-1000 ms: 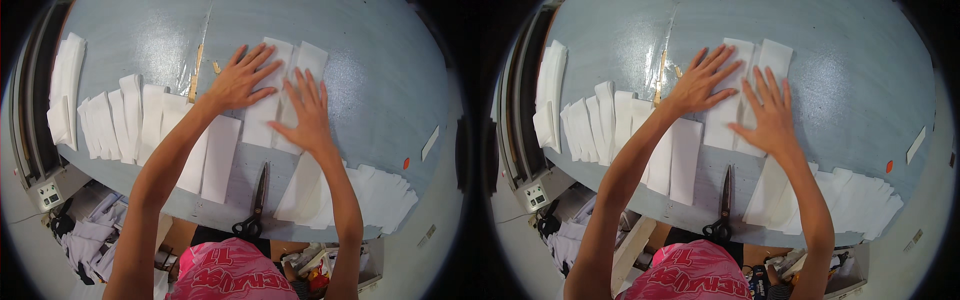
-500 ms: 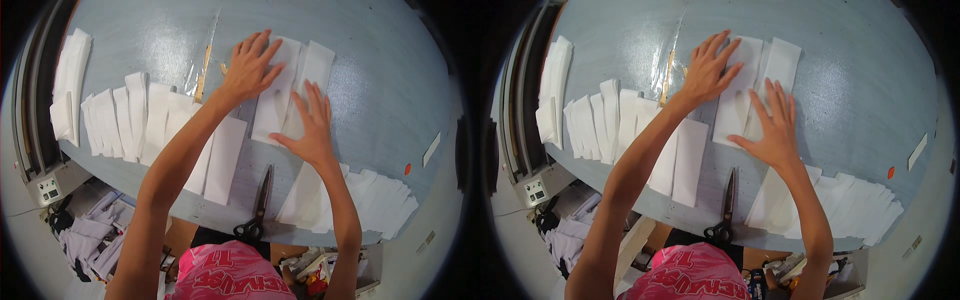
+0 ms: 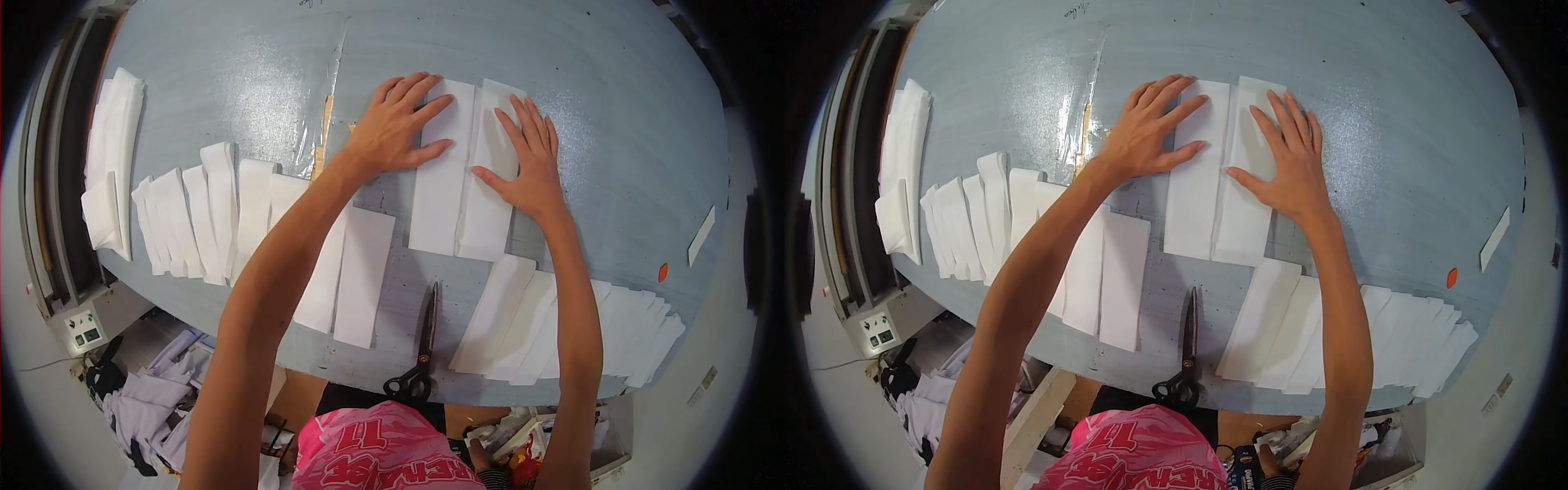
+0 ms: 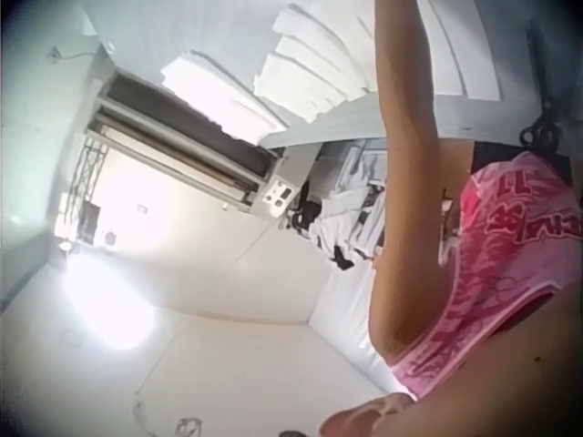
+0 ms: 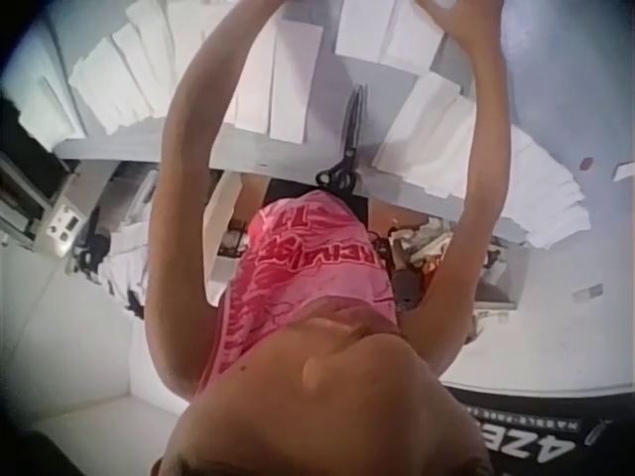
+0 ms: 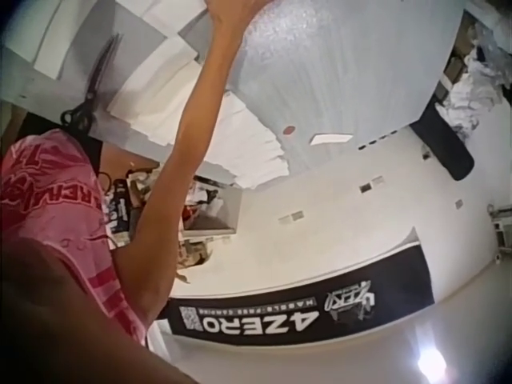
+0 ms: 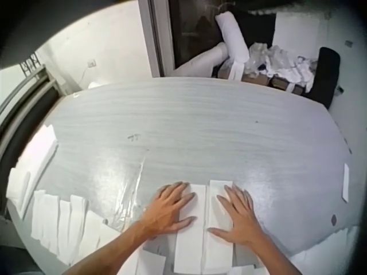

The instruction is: Cutting strips of white fabric from a larger piece using scissors and folding them into a stack.

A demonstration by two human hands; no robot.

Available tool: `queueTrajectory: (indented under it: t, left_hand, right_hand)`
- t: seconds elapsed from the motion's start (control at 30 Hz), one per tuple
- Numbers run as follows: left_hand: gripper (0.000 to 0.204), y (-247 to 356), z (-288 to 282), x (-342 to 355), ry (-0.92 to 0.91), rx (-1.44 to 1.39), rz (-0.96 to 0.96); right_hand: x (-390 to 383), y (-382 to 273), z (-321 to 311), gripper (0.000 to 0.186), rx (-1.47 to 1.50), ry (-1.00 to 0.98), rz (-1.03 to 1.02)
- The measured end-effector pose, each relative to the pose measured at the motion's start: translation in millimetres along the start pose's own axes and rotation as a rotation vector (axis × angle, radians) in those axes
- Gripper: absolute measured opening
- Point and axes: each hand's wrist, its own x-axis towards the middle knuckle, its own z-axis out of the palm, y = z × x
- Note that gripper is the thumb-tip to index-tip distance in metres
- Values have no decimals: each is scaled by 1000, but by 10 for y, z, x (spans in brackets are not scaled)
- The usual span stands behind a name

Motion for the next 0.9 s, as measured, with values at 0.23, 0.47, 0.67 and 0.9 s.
queueTrajectory:
  t: [0.23, 0.47, 0.67, 0.9]
  left_hand:
    - [65, -73, -18, -41, -35, -13, -40]
    - [65, -52, 79, 1, 31, -6, 19]
    - [66, -68, 131, -78, 51, 11, 25]
    - [76, -33, -14, -48, -161, 14, -7]
  right_hand:
    - [-766, -772, -354, 28, 202, 309, 128]
    - [-3112, -2685, -213, 29, 539, -251, 711]
    - [-3335, -2989, -64, 47, 458, -227, 863]
    - [-3719, -3283, 226, 52, 486, -205, 1087]
